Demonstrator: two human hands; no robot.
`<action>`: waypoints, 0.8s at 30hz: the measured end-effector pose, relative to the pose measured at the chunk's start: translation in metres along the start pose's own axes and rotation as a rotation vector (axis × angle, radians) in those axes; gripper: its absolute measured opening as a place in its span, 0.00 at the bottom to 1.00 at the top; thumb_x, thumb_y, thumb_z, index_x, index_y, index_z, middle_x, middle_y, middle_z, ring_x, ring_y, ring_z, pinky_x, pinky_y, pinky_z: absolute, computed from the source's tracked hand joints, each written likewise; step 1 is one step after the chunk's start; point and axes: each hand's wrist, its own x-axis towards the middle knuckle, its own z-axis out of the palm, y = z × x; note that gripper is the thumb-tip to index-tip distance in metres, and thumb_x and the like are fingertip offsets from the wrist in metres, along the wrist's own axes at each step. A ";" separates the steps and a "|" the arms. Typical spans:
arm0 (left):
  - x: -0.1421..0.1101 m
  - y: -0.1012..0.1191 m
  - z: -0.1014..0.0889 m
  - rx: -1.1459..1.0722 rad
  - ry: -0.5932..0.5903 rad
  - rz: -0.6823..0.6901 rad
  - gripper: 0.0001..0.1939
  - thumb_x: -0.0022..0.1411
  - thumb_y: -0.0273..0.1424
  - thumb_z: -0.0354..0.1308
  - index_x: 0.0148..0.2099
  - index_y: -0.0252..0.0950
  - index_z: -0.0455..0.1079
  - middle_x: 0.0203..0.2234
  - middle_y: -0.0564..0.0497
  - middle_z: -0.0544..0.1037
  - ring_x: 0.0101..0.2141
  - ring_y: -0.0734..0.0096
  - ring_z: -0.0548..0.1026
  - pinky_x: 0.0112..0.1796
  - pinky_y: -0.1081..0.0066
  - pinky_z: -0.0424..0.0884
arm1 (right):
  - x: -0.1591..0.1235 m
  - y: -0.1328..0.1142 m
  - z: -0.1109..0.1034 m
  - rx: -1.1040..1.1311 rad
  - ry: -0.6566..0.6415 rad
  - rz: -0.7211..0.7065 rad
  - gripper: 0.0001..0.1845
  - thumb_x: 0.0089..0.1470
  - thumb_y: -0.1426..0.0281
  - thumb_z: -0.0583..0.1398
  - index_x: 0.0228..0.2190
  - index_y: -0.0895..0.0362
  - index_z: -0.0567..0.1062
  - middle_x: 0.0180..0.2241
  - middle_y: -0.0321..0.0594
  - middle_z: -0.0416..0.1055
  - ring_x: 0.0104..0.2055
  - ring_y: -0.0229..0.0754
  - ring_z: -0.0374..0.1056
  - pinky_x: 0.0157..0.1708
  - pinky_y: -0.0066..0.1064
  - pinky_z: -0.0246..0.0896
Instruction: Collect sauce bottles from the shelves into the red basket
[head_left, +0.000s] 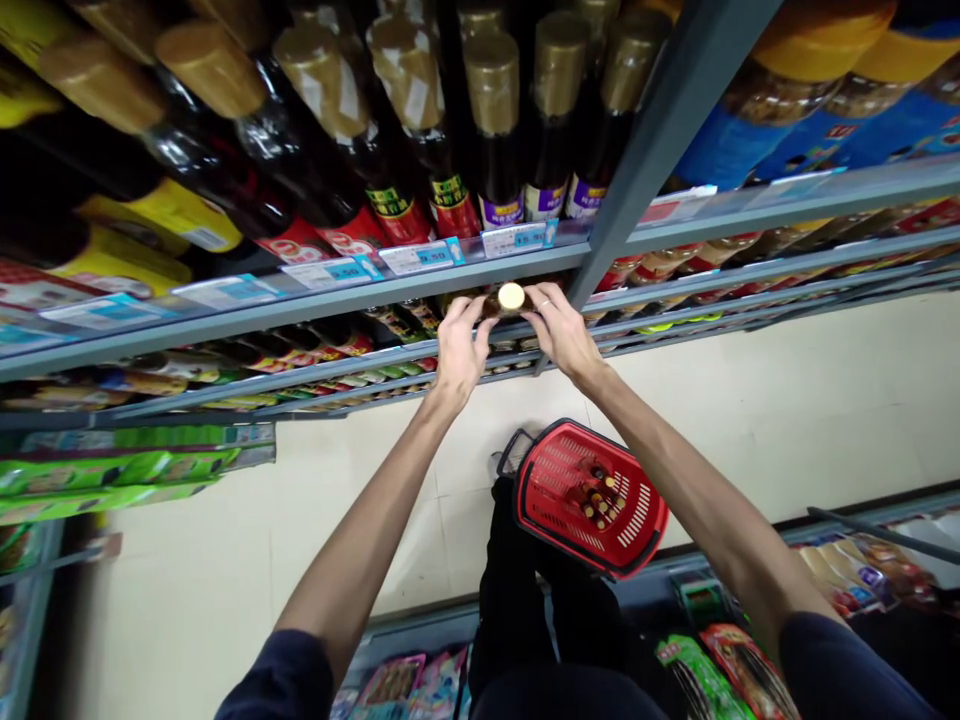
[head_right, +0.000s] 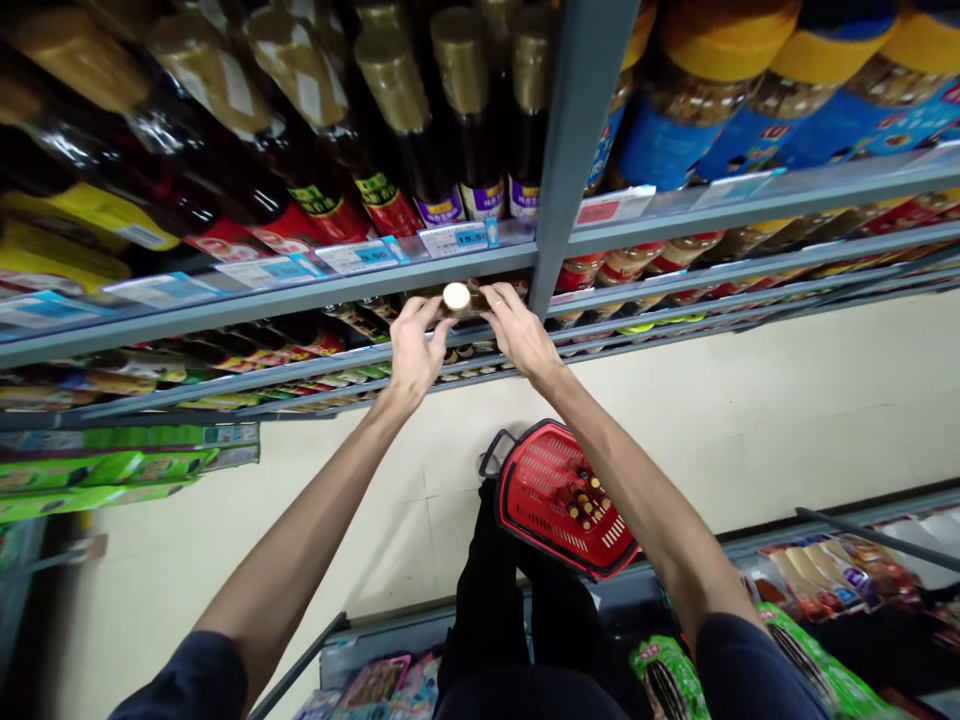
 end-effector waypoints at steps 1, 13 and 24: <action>0.000 -0.002 0.004 -0.005 0.008 -0.010 0.12 0.70 0.31 0.54 0.50 0.33 0.75 0.41 0.43 0.76 0.44 0.60 0.75 0.48 0.65 0.71 | 0.000 0.003 0.003 -0.014 0.003 0.016 0.21 0.70 0.68 0.48 0.60 0.57 0.65 0.56 0.51 0.65 0.59 0.48 0.64 0.61 0.40 0.62; -0.004 -0.028 0.042 0.018 0.067 -0.127 0.11 0.71 0.33 0.53 0.44 0.31 0.74 0.42 0.40 0.73 0.44 0.59 0.75 0.49 0.61 0.73 | -0.002 0.022 0.042 -0.040 0.094 0.138 0.20 0.69 0.69 0.50 0.58 0.59 0.69 0.53 0.51 0.66 0.55 0.45 0.68 0.58 0.36 0.64; 0.004 -0.021 0.035 0.158 0.045 -0.162 0.12 0.71 0.35 0.53 0.36 0.36 0.73 0.29 0.45 0.76 0.34 0.63 0.77 0.41 0.67 0.71 | 0.011 0.002 0.032 -0.332 0.015 0.297 0.18 0.71 0.63 0.50 0.50 0.58 0.75 0.47 0.49 0.73 0.44 0.46 0.74 0.44 0.32 0.68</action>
